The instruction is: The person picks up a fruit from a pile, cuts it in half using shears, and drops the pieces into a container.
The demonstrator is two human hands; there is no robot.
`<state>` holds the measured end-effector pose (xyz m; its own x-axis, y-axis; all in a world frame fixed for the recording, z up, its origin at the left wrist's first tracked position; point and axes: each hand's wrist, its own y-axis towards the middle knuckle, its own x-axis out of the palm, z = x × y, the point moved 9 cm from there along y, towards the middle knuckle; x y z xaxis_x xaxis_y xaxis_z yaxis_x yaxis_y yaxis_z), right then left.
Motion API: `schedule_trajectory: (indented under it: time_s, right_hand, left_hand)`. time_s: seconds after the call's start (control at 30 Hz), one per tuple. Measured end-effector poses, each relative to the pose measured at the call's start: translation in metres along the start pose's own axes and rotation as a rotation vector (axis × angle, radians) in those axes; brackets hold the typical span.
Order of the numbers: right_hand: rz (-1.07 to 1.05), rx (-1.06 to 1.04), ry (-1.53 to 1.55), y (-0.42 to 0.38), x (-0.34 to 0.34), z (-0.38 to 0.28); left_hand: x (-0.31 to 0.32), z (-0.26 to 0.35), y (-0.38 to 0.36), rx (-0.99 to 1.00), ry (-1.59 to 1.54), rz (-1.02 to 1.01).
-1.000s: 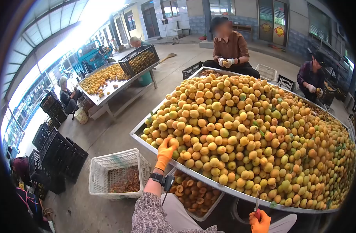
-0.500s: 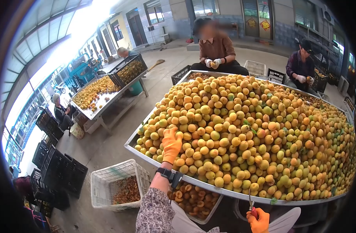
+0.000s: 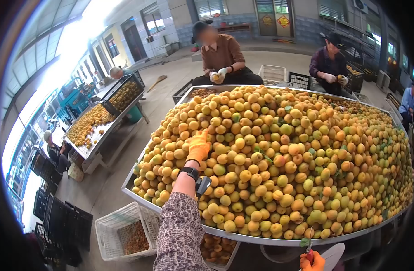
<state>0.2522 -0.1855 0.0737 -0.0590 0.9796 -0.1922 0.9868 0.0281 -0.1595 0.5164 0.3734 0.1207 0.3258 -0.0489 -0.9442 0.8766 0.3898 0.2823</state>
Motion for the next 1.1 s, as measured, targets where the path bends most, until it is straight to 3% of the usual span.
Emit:
schedule_trajectory:
  time_s: [0.1,0.17,0.2,0.23,0.27,0.3,0.43,0.5,0.57,0.63,0.67,0.8,0.93,1.03,1.1]
  right_hand:
    - [-0.040,-0.022,-0.022,-0.001,0.005,-0.006]
    - [-0.080,-0.064,0.077,0.000,0.015,0.002]
    - [-0.114,-0.104,0.103,0.001,0.024,-0.011]
    - [-0.069,-0.143,0.141,0.003,0.031,-0.021]
    - [-0.096,-0.054,0.238,0.006,0.041,-0.010]
    - [-0.122,0.032,0.335,0.008,0.049,-0.001]
    - [-0.409,0.041,0.443,-0.002,0.094,-0.040]
    - [-0.459,0.005,0.426,-0.007,0.101,-0.058]
    - [-0.439,0.056,0.445,-0.015,0.104,-0.063]
    - [-0.494,0.040,0.488,-0.024,0.108,-0.068]
    - [-0.509,0.067,0.490,-0.031,0.109,-0.068]
    - [-0.678,0.036,0.413,-0.058,0.117,-0.071]
    - [-0.651,-0.147,0.170,-0.068,0.112,-0.071]
    - [-0.650,-0.165,0.091,-0.073,0.112,-0.066]
    - [-0.659,-0.169,0.030,-0.077,0.113,-0.064]
  left_hand:
    - [-0.011,0.004,-0.010,-0.012,-0.212,0.161]
    - [-0.017,0.017,-0.036,-0.006,-0.903,0.133]
    - [-0.019,0.032,-0.052,0.095,-1.241,0.097]
    - [-0.023,0.058,-0.089,-0.005,-1.770,-0.133]
    - [-0.021,0.075,-0.110,0.106,-1.915,-0.297]
    - [-0.037,0.094,-0.145,0.069,-2.032,-0.383]
    - [-0.029,0.135,-0.256,-0.281,-2.509,-0.823]
    - [-0.039,0.153,-0.294,-0.268,-2.628,-0.902]
    - [-0.044,0.158,-0.325,-0.229,-2.487,-0.859]
    - [-0.063,0.156,-0.345,-0.057,-2.067,-0.690]
    - [-0.071,0.153,-0.352,-0.102,-1.806,-0.576]
    - [-0.083,0.153,-0.381,0.138,-1.352,-0.310]
    - [-0.106,0.161,-0.399,0.204,-1.257,-0.307]
    - [-0.112,0.163,-0.410,0.349,-1.139,-0.216]
    - [-0.109,0.162,-0.416,0.340,-1.155,-0.235]
